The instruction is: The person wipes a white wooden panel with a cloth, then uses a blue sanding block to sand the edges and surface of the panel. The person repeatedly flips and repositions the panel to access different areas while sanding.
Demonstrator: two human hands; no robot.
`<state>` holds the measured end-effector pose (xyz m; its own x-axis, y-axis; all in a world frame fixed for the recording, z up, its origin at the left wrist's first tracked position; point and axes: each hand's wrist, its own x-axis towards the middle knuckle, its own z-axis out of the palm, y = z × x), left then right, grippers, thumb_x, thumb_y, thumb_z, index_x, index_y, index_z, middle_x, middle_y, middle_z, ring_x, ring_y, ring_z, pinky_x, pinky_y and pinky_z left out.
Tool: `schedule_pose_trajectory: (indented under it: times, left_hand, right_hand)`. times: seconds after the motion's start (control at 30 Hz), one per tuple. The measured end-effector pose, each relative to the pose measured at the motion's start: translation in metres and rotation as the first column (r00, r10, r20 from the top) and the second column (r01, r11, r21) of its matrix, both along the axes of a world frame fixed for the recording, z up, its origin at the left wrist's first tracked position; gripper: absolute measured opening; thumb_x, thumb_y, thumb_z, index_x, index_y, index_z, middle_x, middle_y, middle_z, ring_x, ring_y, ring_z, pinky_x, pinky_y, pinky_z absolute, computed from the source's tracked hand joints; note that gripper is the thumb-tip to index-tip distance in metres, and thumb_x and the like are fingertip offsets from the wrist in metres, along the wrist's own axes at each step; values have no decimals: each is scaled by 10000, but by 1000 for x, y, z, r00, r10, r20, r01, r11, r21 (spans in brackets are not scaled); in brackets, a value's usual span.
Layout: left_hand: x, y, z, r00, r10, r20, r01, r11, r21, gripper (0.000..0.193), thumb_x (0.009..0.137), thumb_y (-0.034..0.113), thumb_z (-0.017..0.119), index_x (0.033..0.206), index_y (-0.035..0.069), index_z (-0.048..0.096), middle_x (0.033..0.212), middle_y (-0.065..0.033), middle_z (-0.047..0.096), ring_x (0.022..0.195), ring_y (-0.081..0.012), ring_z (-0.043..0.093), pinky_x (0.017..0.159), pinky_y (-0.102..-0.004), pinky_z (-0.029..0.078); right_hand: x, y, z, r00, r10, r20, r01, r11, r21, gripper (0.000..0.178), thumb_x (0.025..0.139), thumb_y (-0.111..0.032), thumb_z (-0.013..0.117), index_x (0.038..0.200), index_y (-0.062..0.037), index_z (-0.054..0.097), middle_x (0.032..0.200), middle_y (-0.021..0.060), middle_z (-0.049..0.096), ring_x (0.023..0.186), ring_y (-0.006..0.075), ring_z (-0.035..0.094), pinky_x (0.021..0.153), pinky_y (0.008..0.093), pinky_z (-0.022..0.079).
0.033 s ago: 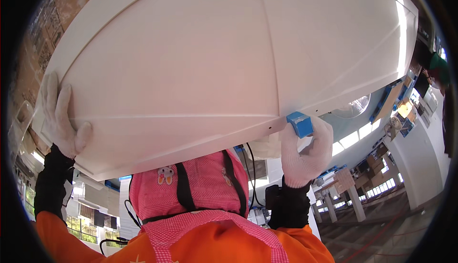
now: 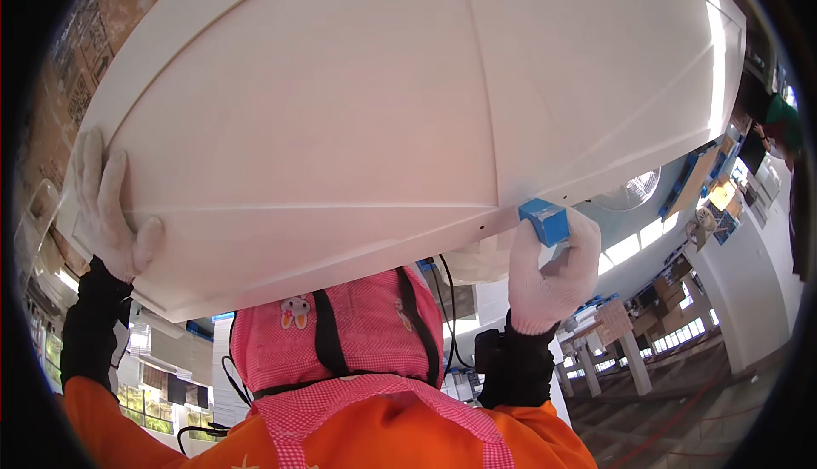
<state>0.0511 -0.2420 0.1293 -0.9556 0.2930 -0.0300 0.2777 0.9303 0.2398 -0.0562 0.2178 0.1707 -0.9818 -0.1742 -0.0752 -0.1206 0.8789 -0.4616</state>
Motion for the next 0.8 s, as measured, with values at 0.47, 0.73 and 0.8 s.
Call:
schedule_pose_trajectory:
  times: [0.47,0.73,0.8]
  left_hand:
    - [1,0,0,1000,7,-13,-8,999,-38,679,970,452,500,1486,18,420,1559,-317,360,1431,-529,356,1149,-624,308]
    - [0,-1,-1,1000,-5,-14,5,999,-42,689,983,454,490,1482,-15,417,1547,-345,361,1401,-550,376,1137,-623,310]
    - [2,-2,0,1000,-10,-9,10,998,-59,698,982,458,490,1483,-22,416,1548,-347,358,1402,-549,374,1140,-623,306]
  right_hand:
    - [-9,-6,3,998,-63,17,62,998,25,271,750,47,763,988,-56,683,901,64,651,754,189,634,692,276,505]
    - [-7,-10,4,999,-39,18,38,999,34,273,744,35,768,985,-62,682,887,56,651,756,200,630,676,299,505]
    - [-7,-8,5,999,-19,29,18,999,51,271,745,32,768,984,-61,681,885,56,651,757,203,629,673,301,503]
